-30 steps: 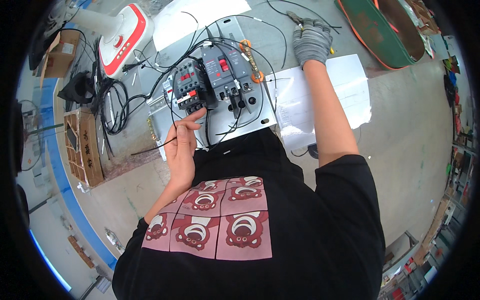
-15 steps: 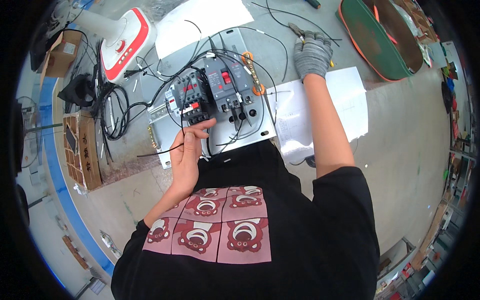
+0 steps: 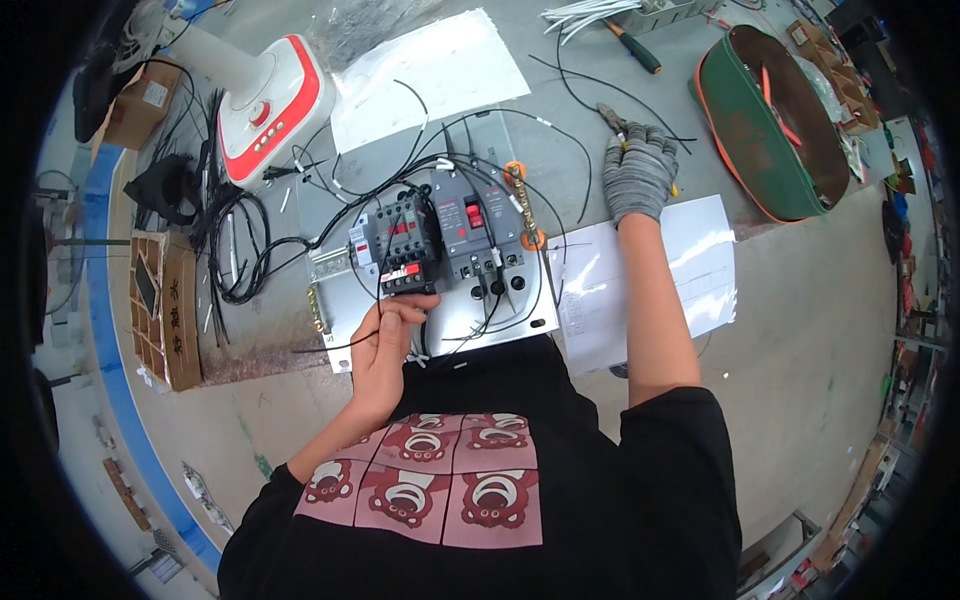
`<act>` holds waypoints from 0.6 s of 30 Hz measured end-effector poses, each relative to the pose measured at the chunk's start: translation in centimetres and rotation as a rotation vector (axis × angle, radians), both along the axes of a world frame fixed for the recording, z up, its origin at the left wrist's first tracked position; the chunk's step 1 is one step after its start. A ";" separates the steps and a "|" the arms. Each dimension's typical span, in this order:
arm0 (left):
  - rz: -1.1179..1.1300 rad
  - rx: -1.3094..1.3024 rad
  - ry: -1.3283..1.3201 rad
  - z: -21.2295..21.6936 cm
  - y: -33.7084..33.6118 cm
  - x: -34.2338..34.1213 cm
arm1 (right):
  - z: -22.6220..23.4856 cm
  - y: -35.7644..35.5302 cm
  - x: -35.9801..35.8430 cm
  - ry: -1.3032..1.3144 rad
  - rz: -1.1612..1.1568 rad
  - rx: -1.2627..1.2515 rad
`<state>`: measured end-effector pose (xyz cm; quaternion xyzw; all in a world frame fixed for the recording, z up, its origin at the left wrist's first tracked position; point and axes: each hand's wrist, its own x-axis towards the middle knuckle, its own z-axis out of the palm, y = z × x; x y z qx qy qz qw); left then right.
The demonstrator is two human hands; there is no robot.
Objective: The person strips insulation from black wires and connects them to terminals on a control box. They repeatedly reference a schematic diagram on the table while organizing and securing the wires.
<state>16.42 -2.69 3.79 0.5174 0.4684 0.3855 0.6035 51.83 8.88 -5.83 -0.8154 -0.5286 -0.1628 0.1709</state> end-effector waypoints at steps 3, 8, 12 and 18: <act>-0.011 -0.064 -0.020 0.2 0.0 -0.3 | 0.4 0.0 -0.3 0.008 -0.007 -0.011; -0.030 -0.056 -0.041 -0.1 0.0 -0.5 | 0.2 0.0 -0.2 -0.006 -0.005 -0.008; -0.060 -0.008 -0.040 -0.6 0.1 -0.7 | 0.3 -0.1 -0.2 0.018 -0.004 0.000; -0.053 0.000 -0.081 -1.3 -0.3 -0.9 | 0.5 0.0 -0.5 0.018 0.005 0.005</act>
